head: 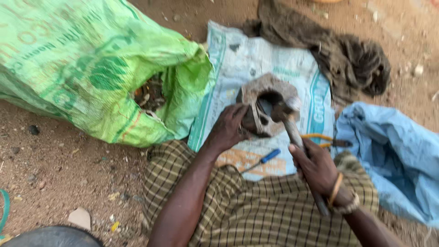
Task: The person sits on the ground and uses a hammer and pliers to dismantle a small electrical component, extracting copper wire and separating parts. The person places the extracted wire into a bucket and continues to process additional components.
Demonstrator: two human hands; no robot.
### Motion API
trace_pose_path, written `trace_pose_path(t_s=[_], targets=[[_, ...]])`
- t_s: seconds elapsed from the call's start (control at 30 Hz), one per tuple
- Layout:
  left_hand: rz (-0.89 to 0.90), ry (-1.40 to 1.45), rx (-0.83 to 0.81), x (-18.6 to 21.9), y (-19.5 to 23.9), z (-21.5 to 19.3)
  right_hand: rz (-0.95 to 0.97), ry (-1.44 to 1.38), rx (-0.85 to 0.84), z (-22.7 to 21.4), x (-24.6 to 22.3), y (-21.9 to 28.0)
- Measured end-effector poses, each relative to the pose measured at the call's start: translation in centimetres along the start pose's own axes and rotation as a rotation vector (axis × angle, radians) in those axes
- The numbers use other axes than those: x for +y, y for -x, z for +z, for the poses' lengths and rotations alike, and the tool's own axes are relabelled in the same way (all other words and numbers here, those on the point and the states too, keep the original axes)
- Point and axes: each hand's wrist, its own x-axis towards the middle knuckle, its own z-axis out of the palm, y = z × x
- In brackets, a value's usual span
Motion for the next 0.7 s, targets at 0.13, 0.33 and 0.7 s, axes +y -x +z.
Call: trace_pose_path(t_s=[0.13,0.33,0.7], targets=[[0.013,-0.016,-0.009,0.1,0.1,0.8,-0.025,-0.123,0.222,-2.3,-0.7,2.7],[-0.020,0.065,-0.042,-0.1,-0.8,3.1,-0.683,-0.108,0.438,-7.0,-3.2,5.7],[-0.006,0.035,0.032,-1.4,-0.1,3.0,-0.241,0.040,0.227,-4.5,-3.0,2.4]])
